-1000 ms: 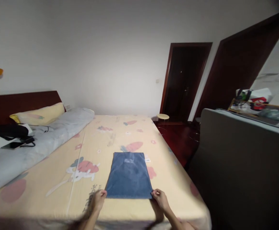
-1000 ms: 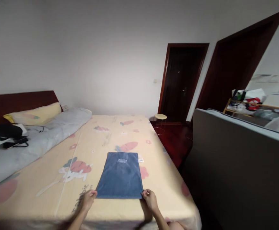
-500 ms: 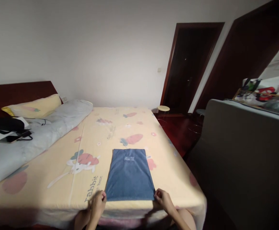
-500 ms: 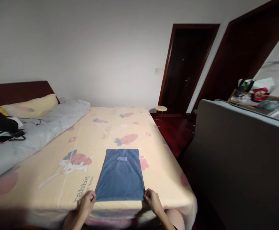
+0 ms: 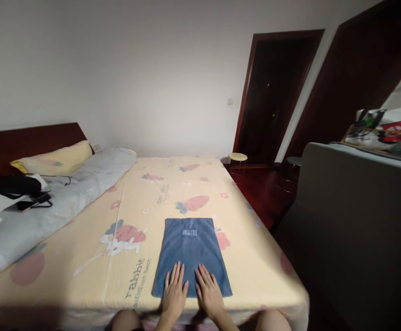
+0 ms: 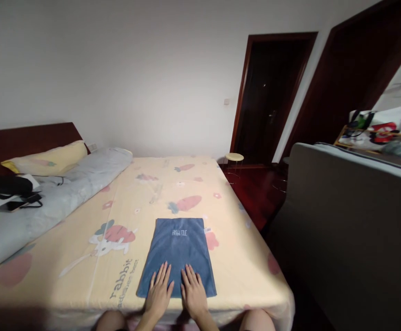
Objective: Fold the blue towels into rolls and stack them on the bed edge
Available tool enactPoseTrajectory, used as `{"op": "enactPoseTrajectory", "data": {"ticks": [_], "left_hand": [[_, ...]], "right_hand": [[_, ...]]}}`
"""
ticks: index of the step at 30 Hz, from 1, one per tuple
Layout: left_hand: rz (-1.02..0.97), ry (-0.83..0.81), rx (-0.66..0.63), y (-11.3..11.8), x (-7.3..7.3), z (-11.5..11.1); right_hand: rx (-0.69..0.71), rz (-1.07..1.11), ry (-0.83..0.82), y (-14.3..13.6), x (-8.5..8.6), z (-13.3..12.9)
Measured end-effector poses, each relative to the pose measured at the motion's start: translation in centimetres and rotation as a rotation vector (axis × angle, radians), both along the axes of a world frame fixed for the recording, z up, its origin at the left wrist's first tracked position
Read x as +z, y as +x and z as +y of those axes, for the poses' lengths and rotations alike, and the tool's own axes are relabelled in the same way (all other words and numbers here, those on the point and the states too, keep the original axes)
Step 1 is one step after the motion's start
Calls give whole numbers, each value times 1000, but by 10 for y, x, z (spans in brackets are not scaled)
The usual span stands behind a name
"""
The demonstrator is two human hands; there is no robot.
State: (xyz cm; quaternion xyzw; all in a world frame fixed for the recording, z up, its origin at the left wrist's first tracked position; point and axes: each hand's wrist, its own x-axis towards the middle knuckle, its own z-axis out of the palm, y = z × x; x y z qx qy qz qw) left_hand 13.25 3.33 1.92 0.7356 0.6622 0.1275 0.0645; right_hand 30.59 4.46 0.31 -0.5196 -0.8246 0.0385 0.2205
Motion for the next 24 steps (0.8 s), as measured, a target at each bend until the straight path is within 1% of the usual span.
{"op": "enactPoseTrajectory", "data": {"ticks": [4,6,7,8,9,10,12,14,15,17,18,20,22,24], "left_hand": [[149,186,125,-51,-43,-29],[194,238,162,-66,-56,-37],[206,256,181,-68,-58,-38],[212,272,195,-67,-58,-37],[212,287,202,-62,-54,-33],[208,302,195,-54,-48,-28],[194,321,118,-32,-31,-12],[182,320,9,-9,-16,5],[178,307,-33,0,-11,13],[173,253,-72,9,-8,24],[170,217,-79,8,-10,26],[162,147,-81,-6,-18,24],[155,110,-60,-30,-28,16],[156,96,-10,-59,-37,5]], "right_hand": [[-71,-44,181,65,-40,-14],[-108,-50,230,91,-53,-19],[-125,-53,241,97,-57,-20],[-143,-55,242,99,-57,-20],[-160,-52,232,95,-55,-17],[-171,-45,211,87,-50,-14],[-152,-18,139,59,-33,-4],[-72,11,45,25,-13,7],[-22,18,-3,10,-5,12],[51,18,-85,-10,5,18],[74,14,-114,-14,7,20],[90,3,-141,-7,3,20],[61,-8,-142,15,-7,17],[-23,-16,-143,43,-19,12]]}}
